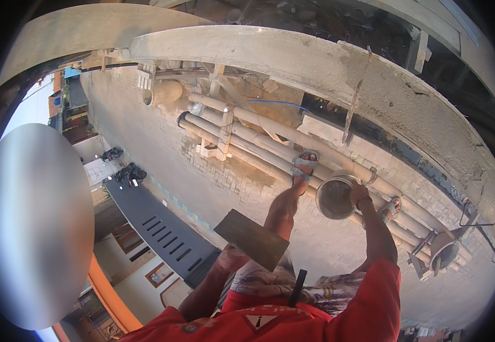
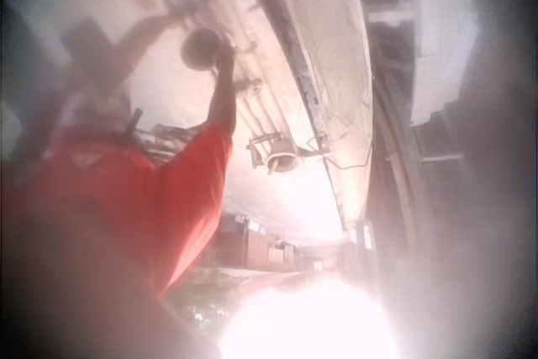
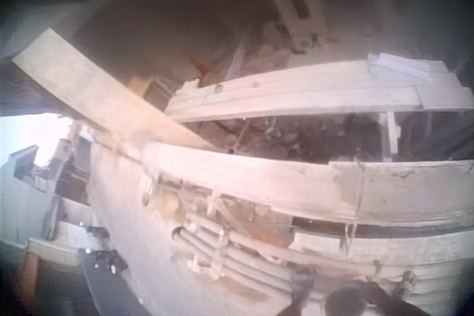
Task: The person scoops cement from a bucket using a trowel and applies it to a concrete surface. They then use a float to smooth the cement, repeating the process to cover a larger area.
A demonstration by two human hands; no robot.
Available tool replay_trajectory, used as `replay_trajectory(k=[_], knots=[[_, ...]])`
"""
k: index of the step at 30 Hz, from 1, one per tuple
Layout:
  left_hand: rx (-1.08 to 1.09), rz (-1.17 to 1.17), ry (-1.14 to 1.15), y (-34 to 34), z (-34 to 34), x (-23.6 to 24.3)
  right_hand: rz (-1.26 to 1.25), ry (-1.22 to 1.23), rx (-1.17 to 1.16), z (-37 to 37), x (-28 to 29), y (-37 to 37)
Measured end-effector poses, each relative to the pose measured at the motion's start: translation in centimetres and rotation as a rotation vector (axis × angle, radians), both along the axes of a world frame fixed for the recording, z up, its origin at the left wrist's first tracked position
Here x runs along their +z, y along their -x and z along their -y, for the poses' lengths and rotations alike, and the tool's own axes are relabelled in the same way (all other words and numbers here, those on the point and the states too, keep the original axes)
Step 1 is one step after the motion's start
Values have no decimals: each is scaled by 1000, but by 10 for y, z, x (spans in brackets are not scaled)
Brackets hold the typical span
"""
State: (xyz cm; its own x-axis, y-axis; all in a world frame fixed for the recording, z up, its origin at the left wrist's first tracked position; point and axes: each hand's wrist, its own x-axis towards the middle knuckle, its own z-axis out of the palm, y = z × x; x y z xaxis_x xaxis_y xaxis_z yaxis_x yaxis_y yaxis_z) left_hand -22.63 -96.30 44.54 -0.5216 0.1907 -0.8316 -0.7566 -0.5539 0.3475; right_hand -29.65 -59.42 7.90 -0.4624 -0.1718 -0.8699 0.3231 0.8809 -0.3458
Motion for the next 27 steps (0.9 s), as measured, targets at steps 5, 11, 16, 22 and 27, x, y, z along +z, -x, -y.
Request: replay_trajectory(k=[5,11,16,22,27], knots=[[97,-11,-58,4,7,0,-129,58,-172,12,64,51],[146,-12,-72,3,21,-4,-223,136,-209,82,78,125],[188,21,20,7,41,0,-228,229,-203,172,53,163],[304,9,103,7,60,19,-136,295,-161,305,32,160],[344,58,185,-2,86,21,-42,278,-201,355,-12,123]])
